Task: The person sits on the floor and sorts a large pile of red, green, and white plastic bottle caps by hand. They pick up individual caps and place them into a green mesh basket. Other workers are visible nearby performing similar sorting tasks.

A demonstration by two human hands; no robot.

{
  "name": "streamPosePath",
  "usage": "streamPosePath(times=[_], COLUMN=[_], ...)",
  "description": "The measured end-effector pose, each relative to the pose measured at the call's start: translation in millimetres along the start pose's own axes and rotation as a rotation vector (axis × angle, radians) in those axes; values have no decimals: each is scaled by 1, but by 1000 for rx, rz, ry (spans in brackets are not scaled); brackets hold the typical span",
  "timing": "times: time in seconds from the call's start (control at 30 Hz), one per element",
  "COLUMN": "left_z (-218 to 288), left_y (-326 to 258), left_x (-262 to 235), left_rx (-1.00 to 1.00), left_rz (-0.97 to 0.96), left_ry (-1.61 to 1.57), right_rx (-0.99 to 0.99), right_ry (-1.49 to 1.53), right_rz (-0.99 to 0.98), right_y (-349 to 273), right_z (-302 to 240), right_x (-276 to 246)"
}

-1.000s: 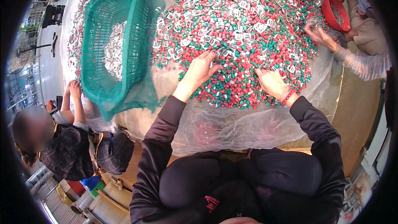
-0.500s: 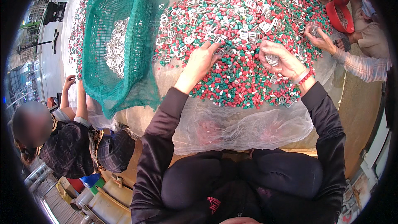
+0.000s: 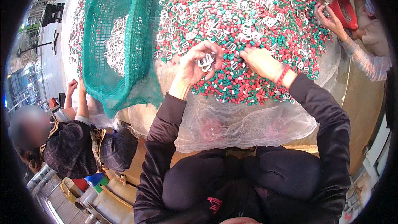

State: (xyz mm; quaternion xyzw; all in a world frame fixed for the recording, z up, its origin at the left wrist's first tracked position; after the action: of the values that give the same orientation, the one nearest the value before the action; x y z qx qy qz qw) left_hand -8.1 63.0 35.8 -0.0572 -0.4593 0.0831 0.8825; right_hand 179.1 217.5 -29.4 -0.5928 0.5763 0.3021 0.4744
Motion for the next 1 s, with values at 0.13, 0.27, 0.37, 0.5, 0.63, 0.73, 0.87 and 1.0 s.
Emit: streamPosePath(times=[0.13,0.27,0.37,0.5,0.63,0.73,0.87,1.0], left_z=[-15,-58,-72,-40,-3,2,-1,-1], left_y=[4,15,20,28,15,15,20,30], left_x=[-5,-10,-20,-24,-10,2,9,17], left_rx=[-209,171,202,343,-13,12,31,-72], left_rz=[106,-44,68,165,214,63,-3,126], left_ry=[585,1722,1870,1562,289,0,-180,157], right_rx=[4,304,481,371,321,274,320,356], right_ry=[-7,705,1566,1904,1744,1759,1721,1970], right_rz=[46,-59,-31,6,-65,-85,-49,-43], right_y=[-35,-52,-62,-60,-51,-45,-43,-47], right_z=[11,31,41,49,47,42,39,35], right_x=[-5,-30,-57,-83,-86,-77,-71,-76])
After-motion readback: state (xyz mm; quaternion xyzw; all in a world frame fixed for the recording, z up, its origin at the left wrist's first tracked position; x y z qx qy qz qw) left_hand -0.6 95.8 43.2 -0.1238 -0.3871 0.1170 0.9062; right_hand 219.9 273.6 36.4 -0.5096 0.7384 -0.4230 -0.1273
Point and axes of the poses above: each hand's wrist, its own y-axis towards the middle knuckle, its own x-axis out of the palm, z = x × y, the point moved 1 cm from there along y, towards the middle knuckle, and after that the axes turned 2 degrees about x, right-handed, at the moved point
